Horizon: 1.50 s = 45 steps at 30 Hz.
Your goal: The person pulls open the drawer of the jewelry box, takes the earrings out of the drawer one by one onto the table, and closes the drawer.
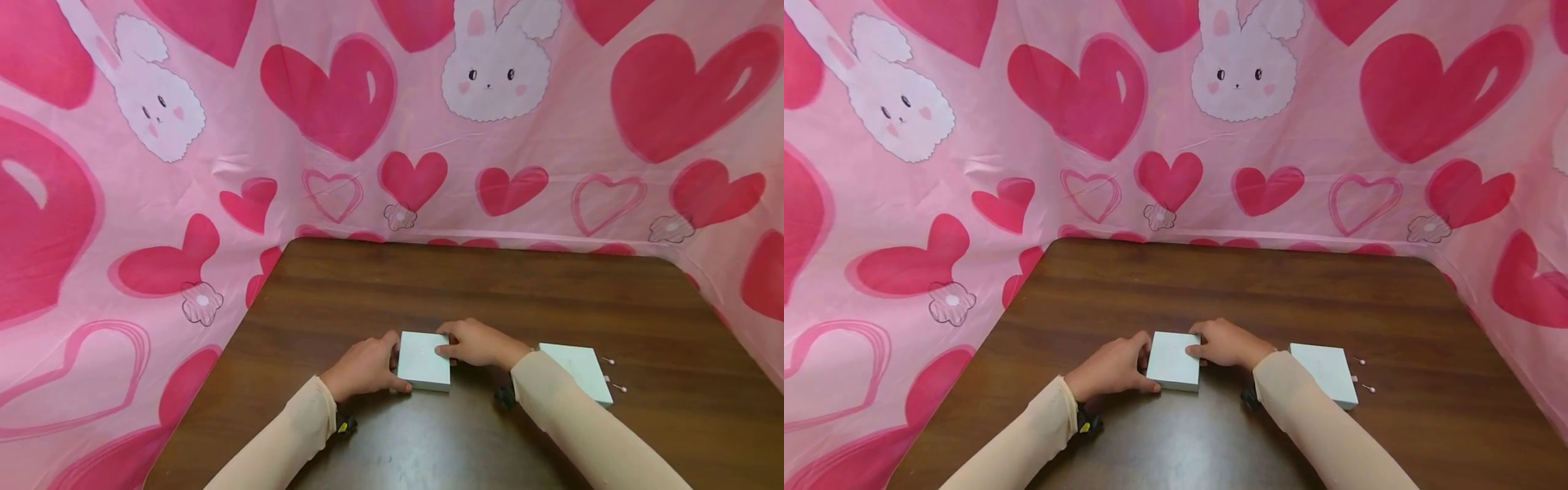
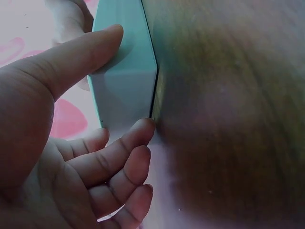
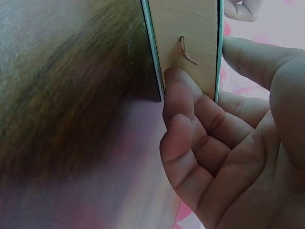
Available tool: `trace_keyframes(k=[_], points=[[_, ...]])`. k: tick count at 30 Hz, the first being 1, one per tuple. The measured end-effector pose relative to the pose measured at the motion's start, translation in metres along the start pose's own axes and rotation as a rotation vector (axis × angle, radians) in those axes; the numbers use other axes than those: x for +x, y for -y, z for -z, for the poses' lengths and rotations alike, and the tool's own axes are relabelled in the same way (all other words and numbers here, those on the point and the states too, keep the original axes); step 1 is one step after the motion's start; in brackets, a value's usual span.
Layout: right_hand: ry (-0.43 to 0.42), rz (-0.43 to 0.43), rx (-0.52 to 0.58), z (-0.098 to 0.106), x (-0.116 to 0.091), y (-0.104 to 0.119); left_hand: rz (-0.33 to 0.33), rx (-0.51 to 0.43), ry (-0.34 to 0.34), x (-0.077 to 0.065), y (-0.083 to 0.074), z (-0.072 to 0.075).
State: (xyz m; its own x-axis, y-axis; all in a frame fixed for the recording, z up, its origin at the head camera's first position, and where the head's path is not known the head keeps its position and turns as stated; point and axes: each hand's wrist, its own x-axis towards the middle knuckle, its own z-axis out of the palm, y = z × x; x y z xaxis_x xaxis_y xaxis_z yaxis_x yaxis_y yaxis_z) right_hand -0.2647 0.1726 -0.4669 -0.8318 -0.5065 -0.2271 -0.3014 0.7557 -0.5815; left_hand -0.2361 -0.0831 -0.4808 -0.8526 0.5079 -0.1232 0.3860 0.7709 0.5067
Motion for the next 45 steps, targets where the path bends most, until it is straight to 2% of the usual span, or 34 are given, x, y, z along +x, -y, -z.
trace_keyframes(k=[7, 15, 21, 25, 30, 38, 41, 45], points=[[0.004, 0.033, 0.014, 0.003, 0.0, -0.002, -0.003, -0.006, 0.005, 0.003, 0.002, 0.003], [-0.044, 0.108, 0.041, 0.0, -0.011, -0.005, 0.0, -0.054, -0.023, 0.004, 0.006, 0.007], [-0.108, 0.085, 0.109, -0.009, -0.025, -0.01, 0.015, -0.118, -0.082, 0.005, 0.009, 0.003], [-0.154, 0.056, 0.156, -0.018, -0.031, -0.015, -0.02, -0.199, -0.099, 0.005, 0.012, 0.0], [-0.203, 0.02, 0.227, -0.029, -0.036, -0.021, -0.107, -0.316, -0.063, 0.008, 0.016, -0.005], [-0.234, 0.018, 0.425, -0.043, -0.037, -0.025, -0.141, -0.451, 0.042, 0.009, 0.035, -0.014], [-0.242, 0.006, 0.471, -0.044, -0.036, -0.026, -0.166, -0.458, 0.046, 0.011, 0.036, -0.014], [-0.247, 0.003, 0.518, -0.045, -0.035, -0.026, -0.166, -0.401, 0.05, 0.013, 0.033, -0.015]])
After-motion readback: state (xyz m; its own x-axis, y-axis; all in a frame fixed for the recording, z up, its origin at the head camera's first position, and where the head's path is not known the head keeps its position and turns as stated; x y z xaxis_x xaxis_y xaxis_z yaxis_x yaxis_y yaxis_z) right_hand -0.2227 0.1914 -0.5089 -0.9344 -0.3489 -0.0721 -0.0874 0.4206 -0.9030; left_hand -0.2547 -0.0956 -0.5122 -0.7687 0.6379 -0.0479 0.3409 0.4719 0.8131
